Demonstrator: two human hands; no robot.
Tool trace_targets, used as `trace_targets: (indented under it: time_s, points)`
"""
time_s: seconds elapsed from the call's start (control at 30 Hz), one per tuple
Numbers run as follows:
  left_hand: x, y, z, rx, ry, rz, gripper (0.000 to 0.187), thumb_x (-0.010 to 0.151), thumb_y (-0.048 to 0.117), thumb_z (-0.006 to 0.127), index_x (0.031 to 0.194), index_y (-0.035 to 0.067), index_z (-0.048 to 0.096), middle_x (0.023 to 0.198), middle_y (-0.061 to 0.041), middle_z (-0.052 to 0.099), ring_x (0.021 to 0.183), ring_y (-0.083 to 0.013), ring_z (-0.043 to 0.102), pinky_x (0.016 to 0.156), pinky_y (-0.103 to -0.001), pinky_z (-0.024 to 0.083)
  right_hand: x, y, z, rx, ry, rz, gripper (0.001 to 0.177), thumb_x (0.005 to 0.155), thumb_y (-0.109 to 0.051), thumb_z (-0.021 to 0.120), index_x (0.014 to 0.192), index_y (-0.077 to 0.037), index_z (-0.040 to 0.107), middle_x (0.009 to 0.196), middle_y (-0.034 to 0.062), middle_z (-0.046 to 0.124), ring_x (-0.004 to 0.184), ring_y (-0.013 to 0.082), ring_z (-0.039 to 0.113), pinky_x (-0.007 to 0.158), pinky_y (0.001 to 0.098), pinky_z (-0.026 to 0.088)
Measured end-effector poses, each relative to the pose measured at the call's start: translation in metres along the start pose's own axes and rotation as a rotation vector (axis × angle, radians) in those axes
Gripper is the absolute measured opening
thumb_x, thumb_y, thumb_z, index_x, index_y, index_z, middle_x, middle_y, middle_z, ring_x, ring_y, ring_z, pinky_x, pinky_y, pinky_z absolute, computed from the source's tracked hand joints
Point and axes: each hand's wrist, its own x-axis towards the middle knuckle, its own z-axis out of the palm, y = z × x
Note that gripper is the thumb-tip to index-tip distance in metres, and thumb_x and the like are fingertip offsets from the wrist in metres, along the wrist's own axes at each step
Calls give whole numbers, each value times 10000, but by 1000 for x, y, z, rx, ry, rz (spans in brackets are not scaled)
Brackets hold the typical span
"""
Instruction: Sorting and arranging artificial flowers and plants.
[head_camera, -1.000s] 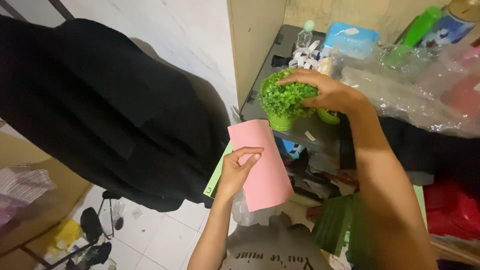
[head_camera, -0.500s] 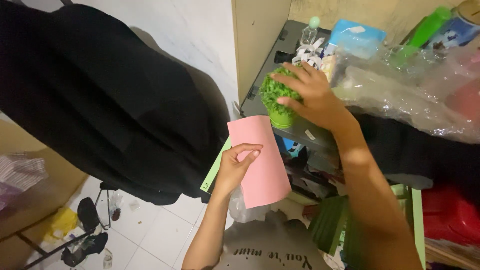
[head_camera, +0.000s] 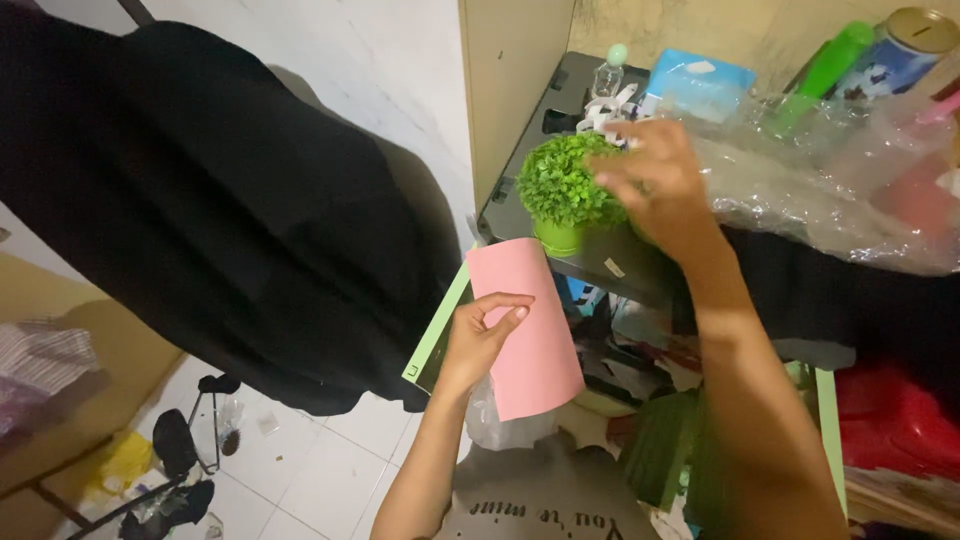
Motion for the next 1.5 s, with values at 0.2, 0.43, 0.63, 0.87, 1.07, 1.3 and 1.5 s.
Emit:
trace_targets:
  time_s: [0.2,0.43,0.63,0.87,1.07,1.3,1.5]
  points:
    - [-6,8,-3,9,0,-5,180,938,112,728,1077,12,783,1039,-58,793,980,-109,689,922,-271,530,-17,-27,-12,68,57,3,246,938,-83,776,1182,-110,789,1345,115,686,1246,247,614,1095,374,478]
    - [-13,14,-9,25,-13,0,165,951,104,718,1072,10,778,1035,-50,788,977,-100,683,919,-264,530,-50,-41,10,-51,247,168,105,961,-48,822,1051,-89,787,1040,78,731,961,173,702,847,309,555]
    - [-15,19,-13,33,-25,55,161,950,99,706,1060,2,773,1017,-29,783,942,-72,676,871,-248,529,-59,-65,36,-242,285,8,163,885,12,805,1013,-45,723,1054,121,664,1015,314,647,888,385,537]
    - [-3,112,-6,640,-74,-99,360,999,150,686,1351,147,609,757,-225,661,598,-340,642,622,-433,511,-83,-49,69,-339,422,93,166,877,6,819,959,-19,677,969,148,593,958,350,603,845,416,515]
    - [31,119,5,733,-384,356,944,896,47,614,1643,296,95,1452,-223,495,796,-502,663,765,-583,517,-83,-43,82,-286,512,130,134,918,-28,808,1003,-13,705,962,139,610,905,321,608,797,415,514]
    - [57,98,11,933,-575,148,1072,882,56,663,1637,328,-48,832,-301,704,794,-510,672,753,-582,507,-79,-40,80,-301,495,78,77,934,-38,763,982,-35,702,943,143,629,925,366,611,828,449,492]
    - [63,99,15,950,-561,162,1080,869,54,678,1628,317,-45,844,-277,711,806,-493,685,754,-575,520,-80,-29,87,-193,516,233,66,946,-63,764,976,-27,716,889,141,642,826,327,637,743,410,490]
